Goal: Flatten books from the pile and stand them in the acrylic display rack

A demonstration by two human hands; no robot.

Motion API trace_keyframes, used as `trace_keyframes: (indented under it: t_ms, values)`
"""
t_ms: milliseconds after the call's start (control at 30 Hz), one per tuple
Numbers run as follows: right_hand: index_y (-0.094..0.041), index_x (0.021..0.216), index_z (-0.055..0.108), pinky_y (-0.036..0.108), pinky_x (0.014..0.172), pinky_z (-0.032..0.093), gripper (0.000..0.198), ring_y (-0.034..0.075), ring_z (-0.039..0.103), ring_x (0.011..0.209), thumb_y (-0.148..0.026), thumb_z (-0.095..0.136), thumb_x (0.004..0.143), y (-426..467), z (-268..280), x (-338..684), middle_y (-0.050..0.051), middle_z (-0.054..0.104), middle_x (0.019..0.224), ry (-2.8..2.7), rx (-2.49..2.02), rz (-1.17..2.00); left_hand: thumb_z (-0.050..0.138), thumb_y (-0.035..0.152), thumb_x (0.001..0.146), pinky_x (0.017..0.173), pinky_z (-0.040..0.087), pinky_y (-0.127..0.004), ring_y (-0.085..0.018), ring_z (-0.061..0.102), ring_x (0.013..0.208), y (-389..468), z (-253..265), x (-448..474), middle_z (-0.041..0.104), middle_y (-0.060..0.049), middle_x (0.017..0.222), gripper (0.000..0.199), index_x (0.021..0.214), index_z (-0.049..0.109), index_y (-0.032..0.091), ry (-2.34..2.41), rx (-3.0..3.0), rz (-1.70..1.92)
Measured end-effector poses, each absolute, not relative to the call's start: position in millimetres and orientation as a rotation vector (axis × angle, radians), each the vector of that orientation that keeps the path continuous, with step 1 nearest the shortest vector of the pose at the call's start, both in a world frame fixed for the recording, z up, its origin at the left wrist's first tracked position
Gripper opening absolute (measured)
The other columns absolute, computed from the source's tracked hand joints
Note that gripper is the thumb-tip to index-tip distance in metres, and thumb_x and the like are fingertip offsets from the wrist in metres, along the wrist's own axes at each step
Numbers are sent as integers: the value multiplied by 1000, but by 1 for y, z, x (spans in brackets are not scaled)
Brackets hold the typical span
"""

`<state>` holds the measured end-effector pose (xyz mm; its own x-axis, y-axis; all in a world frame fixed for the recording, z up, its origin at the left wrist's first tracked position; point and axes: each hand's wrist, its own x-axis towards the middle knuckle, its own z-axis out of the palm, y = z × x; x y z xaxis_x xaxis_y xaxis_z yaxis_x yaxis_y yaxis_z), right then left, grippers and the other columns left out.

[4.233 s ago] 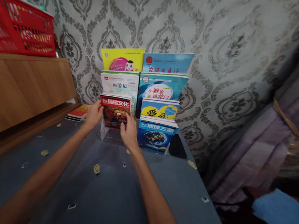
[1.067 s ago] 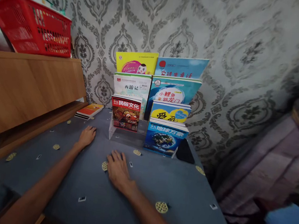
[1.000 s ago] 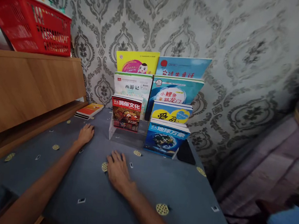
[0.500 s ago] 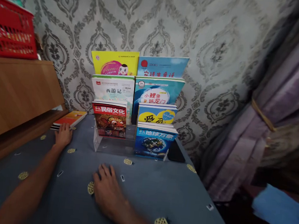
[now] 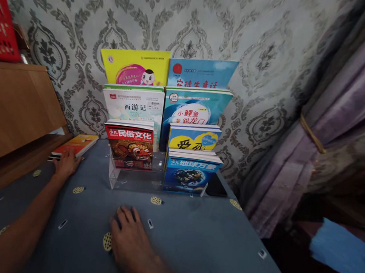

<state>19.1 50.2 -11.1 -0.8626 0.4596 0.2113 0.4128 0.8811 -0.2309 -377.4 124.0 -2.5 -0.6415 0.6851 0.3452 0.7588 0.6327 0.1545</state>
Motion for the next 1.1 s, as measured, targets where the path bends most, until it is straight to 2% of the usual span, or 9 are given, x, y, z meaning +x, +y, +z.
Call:
trace_keyframes:
  t_ms: [133,400,567,800,1100]
  values:
    - [-14,136,60,50,118,37,40,30,49,139,-23,49,99,51,-12,19,18,58,144,-2782,-639,217,37,39,95,106,34,-70,-40,51,131,119,-1,-375,59,-29,136,58,141,46,4,-2581,-1187,-368]
    - [-16,134,62,51,117,39,38,30,51,138,-20,51,98,54,-21,16,17,59,143,-2758,-644,234,29,29,99,99,45,-53,-37,64,114,124,14,-391,68,-27,118,48,116,66,5,-2595,-1236,-34]
    - [-14,136,61,53,117,39,39,31,49,139,-21,50,98,54,-19,17,17,57,145,-2778,-637,269,35,21,95,94,49,-42,-33,65,113,134,22,-403,70,-24,117,41,115,68,7,-2591,-1359,111]
    - [-16,134,62,51,117,39,37,30,52,137,-24,51,99,54,-21,18,16,60,142,-2740,-618,223,48,21,93,96,51,-40,-32,66,115,146,31,-397,69,-23,120,35,117,70,9,-2547,-1486,282]
    - [-16,132,63,50,115,42,35,29,53,135,-23,53,98,56,-31,18,15,63,139,-2678,-588,176,34,8,93,90,50,-45,-34,67,111,122,41,-376,71,-25,110,43,110,73,7,-2448,-1523,375]
